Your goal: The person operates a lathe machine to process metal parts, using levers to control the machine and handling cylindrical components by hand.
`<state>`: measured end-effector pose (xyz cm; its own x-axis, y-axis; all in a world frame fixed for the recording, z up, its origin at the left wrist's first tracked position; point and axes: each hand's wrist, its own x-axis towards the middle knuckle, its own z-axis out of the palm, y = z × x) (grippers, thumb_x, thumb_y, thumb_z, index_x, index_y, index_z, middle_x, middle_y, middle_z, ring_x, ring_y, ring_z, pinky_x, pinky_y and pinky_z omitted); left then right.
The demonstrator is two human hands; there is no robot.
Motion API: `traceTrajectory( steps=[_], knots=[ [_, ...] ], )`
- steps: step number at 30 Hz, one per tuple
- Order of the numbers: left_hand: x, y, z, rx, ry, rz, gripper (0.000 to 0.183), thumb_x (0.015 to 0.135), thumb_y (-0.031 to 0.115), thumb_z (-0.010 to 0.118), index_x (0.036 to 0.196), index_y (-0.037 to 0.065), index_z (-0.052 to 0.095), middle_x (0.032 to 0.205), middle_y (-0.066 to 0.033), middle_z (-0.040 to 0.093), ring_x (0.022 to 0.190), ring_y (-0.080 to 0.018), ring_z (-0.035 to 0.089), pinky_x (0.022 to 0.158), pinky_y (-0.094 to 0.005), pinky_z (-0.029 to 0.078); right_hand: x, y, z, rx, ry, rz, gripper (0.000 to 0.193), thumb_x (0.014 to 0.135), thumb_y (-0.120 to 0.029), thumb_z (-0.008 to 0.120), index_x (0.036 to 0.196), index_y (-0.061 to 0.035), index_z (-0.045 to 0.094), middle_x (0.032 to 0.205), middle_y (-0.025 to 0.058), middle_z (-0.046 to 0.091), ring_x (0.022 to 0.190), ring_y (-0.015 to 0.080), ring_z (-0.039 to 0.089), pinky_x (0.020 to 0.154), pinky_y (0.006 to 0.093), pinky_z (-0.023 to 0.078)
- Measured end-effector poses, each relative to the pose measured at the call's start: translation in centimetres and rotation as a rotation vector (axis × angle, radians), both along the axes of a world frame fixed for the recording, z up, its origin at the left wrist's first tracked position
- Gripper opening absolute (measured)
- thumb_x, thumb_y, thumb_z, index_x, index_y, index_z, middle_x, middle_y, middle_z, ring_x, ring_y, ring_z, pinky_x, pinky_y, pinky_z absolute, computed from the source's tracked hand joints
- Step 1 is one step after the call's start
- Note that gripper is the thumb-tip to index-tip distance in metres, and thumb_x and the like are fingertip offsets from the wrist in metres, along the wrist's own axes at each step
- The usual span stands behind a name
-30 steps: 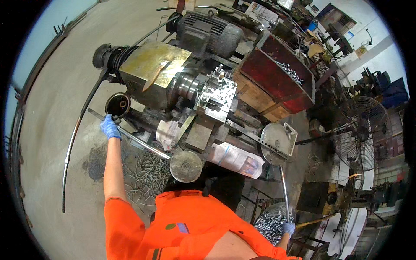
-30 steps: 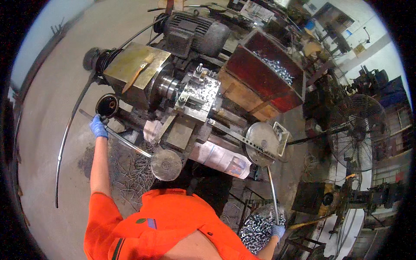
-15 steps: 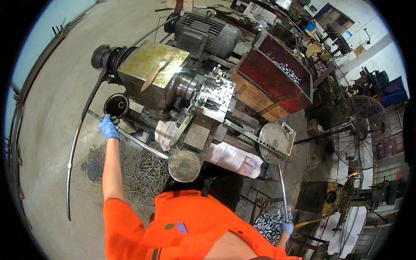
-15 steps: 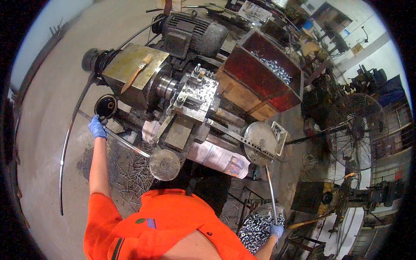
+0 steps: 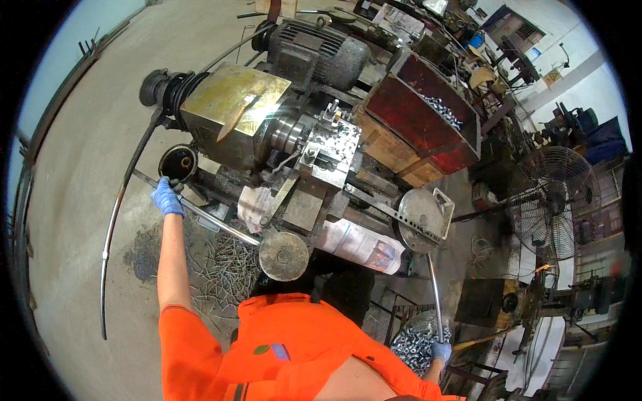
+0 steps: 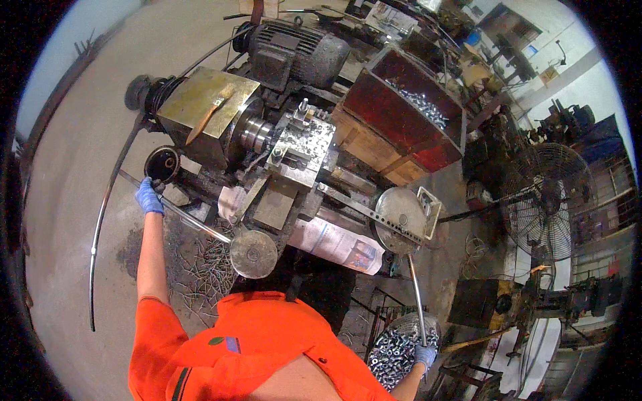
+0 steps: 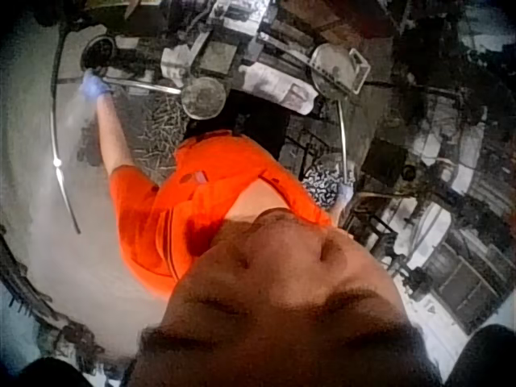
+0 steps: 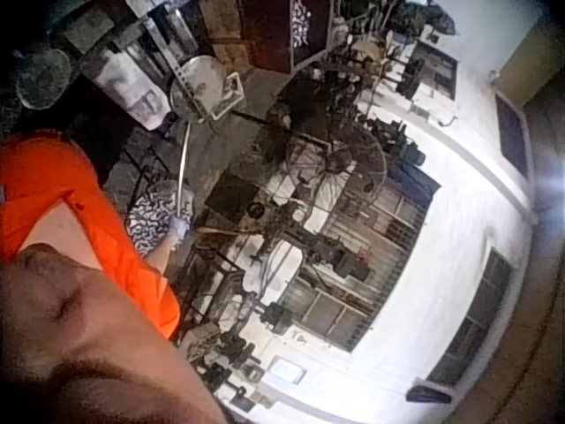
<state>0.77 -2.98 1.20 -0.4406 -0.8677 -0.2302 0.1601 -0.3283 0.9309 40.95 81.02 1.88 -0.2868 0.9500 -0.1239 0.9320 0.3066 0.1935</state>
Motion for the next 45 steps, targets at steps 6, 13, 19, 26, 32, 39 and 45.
traceTrajectory(
  steps=[6, 13, 19, 26, 32, 39, 45],
  knots=[
    [-0.5, -0.3, -0.8, 0.017, -0.001, -0.016, 0.015, 0.081, 0.010, 0.054, 0.084, -0.005, 0.053, 0.064, -0.0155, 0.061, 0.043, -0.0205, 0.057, 0.039, -0.0280, 0.050, 1.1, 0.4, -0.4, 0.046, 0.067, 0.036, 0.045, 0.063, -0.035, 0.066, 0.090, 0.0005, 0.062, 0.092, 0.0246, 0.060, 0.090, 0.0374, 0.058, 0.078, 0.0415, 0.047],
    [-0.6, -0.6, -0.9, 0.041, -0.007, -0.009, 0.015, 0.081, 0.010, 0.055, 0.084, -0.004, 0.053, 0.064, -0.0159, 0.061, 0.044, -0.0207, 0.058, 0.040, -0.0285, 0.050, -0.1, -1.7, 1.1, 0.013, 0.054, 0.043, 0.038, 0.063, -0.030, 0.062, 0.087, 0.0002, 0.063, 0.091, 0.0251, 0.060, 0.090, 0.0390, 0.057, 0.077, 0.0429, 0.046],
    [-0.5, -0.1, -0.2, 0.057, 0.000, -0.002, 0.015, 0.081, 0.010, 0.054, 0.085, -0.003, 0.053, 0.064, -0.0157, 0.061, 0.044, -0.0209, 0.058, 0.040, -0.0292, 0.051, 0.3, -2.2, 1.1, 0.017, 0.126, 0.052, 0.037, 0.061, -0.027, 0.062, 0.086, 0.0006, 0.062, 0.088, 0.0249, 0.061, 0.085, 0.0389, 0.058, 0.075, 0.0422, 0.046],
    [-0.4, -0.4, -0.5, 0.047, -0.006, -0.032, 0.014, 0.081, 0.010, 0.054, 0.087, -0.003, 0.053, 0.065, -0.0160, 0.061, 0.044, -0.0214, 0.058, 0.041, -0.0296, 0.051, 0.3, -2.0, 0.9, 0.035, 0.060, -0.008, 0.046, 0.059, -0.035, 0.070, 0.088, 0.0001, 0.062, 0.095, 0.0216, 0.061, 0.091, 0.0334, 0.059, 0.080, 0.0386, 0.047],
    [-0.4, -0.1, -0.3, 0.055, 0.001, -0.022, 0.015, 0.081, 0.010, 0.055, 0.085, -0.004, 0.053, 0.066, -0.0165, 0.062, 0.044, -0.0217, 0.058, 0.040, -0.0291, 0.050, 0.0, -3.5, 1.7, 0.079, 0.112, 0.142, 0.044, 0.058, -0.035, 0.069, 0.086, -0.0009, 0.063, 0.089, 0.0218, 0.062, 0.085, 0.0349, 0.060, 0.077, 0.0402, 0.047],
    [-0.5, -0.8, -1.0, 0.072, 0.006, -0.040, 0.015, 0.080, 0.010, 0.055, 0.084, -0.004, 0.054, 0.065, -0.0166, 0.062, 0.043, -0.0215, 0.057, 0.039, -0.0290, 0.050, 0.3, -3.2, 1.5, 0.073, 0.098, 0.099, 0.044, 0.060, -0.036, 0.069, 0.084, -0.0003, 0.063, 0.085, 0.0227, 0.062, 0.082, 0.0356, 0.060, 0.074, 0.0404, 0.048],
    [-0.4, -0.3, -0.2, 0.084, -0.011, -0.025, 0.015, 0.080, 0.010, 0.056, 0.083, -0.004, 0.054, 0.064, -0.0164, 0.062, 0.042, -0.0214, 0.057, 0.039, -0.0291, 0.050, 0.0, -4.1, 1.8, 0.096, 0.099, 0.050, 0.045, 0.058, -0.034, 0.071, 0.086, 0.0008, 0.062, 0.089, 0.0226, 0.062, 0.085, 0.0350, 0.060, 0.077, 0.0395, 0.047]
  ],
)
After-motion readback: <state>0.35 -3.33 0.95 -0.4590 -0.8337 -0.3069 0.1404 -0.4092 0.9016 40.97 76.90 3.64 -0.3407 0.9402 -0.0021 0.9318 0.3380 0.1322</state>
